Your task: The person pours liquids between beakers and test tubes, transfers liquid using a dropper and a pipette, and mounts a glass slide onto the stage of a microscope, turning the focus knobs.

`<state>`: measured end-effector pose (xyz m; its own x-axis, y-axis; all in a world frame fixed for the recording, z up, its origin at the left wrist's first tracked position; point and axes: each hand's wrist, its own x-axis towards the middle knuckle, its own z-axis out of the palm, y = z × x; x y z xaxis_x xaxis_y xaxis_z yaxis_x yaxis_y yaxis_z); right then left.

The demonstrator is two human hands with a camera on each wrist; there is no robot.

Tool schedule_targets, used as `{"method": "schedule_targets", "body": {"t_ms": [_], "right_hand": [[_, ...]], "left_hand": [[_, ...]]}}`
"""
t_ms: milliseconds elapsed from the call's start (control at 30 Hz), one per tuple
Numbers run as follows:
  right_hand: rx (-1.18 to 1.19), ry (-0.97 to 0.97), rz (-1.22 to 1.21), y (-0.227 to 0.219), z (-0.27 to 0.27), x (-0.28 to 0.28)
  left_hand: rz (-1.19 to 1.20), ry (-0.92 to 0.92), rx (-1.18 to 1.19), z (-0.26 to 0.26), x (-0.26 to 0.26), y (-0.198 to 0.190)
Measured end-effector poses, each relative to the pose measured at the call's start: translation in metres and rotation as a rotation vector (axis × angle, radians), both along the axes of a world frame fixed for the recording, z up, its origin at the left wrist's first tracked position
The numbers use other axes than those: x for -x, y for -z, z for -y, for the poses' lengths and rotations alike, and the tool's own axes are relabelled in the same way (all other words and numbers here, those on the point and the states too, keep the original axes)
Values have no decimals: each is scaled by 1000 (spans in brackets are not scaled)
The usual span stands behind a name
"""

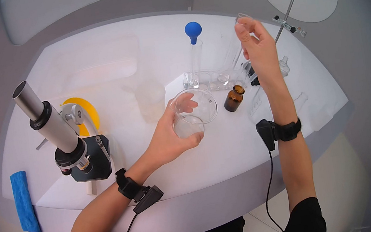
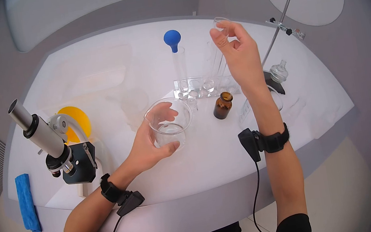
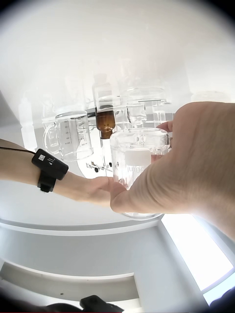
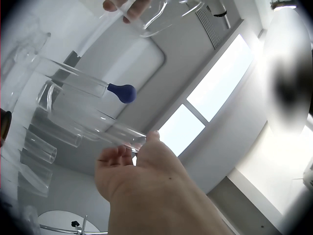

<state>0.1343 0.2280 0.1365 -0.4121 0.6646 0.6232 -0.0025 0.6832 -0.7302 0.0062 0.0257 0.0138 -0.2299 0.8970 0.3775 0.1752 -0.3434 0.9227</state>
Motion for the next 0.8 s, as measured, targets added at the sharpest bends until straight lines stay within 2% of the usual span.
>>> {"method": "schedule_targets", "body": {"t_ms": [333, 500, 800], "right_hand": [[-92, 56, 199, 26, -34, 38], [-127, 83, 232, 25, -31, 41], [-51, 79, 279, 16, -16, 38]], "left_hand": [[-4, 2, -10, 3, 0, 0], [-5, 7, -19, 2, -1, 1], [-24, 12, -39, 2, -1, 1]]}}
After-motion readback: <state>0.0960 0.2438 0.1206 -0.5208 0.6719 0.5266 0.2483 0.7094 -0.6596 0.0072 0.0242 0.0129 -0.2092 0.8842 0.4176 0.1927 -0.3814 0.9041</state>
